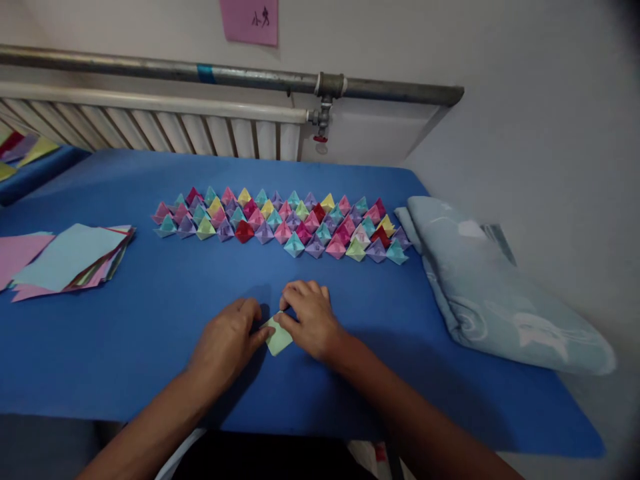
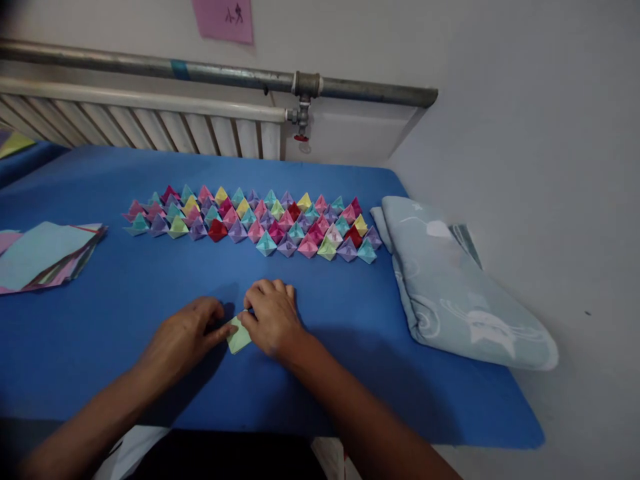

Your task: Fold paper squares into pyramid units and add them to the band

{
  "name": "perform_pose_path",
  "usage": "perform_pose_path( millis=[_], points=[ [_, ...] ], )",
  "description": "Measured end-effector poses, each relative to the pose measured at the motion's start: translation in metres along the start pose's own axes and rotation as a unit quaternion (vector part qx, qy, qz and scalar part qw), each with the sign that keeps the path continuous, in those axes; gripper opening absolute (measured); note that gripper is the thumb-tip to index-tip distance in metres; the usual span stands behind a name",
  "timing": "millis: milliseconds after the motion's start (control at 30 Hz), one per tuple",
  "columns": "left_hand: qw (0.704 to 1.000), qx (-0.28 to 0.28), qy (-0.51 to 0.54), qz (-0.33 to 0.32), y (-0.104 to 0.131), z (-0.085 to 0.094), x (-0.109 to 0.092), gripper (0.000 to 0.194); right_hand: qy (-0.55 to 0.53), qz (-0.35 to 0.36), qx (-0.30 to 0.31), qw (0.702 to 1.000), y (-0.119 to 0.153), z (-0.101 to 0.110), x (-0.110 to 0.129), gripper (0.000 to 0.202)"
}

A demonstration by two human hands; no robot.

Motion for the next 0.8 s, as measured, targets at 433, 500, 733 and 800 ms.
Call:
perform_pose_path(
  millis=[433,500,733,800],
  points=[
    [0.945,-0.011,-0.093,-0.314,0.025,-0.001,-0.004,0.026,0.053,0.099,0.003,0.994,0.039,0.002,0.017,0.014],
    [0.945,-0.013,-0.092,-0.313,0.028,0.000,-0.003,0.026,0.033,0.094,-0.007,0.995,0.049,0.000,0.019,0.015],
    [0.938,-0.034,-0.099,-0.331,0.026,0.001,0.000,0.018,0.009,0.113,-0.094,0.989,0.058,-0.005,0.018,0.023],
    [0.938,-0.039,-0.096,-0.330,0.023,0.002,0.000,0.017,-0.001,0.112,-0.102,0.988,0.058,-0.005,0.017,0.020]
  ],
)
Point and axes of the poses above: each hand's wrist, its own y-axis away from the middle knuckle, its own z-axis out of the back of the hand, x = y × z, the point moved 4 cm from there along -y, towards the middle knuckle, and after that the axes turned 4 degrees about x, right-handed, at the moved point
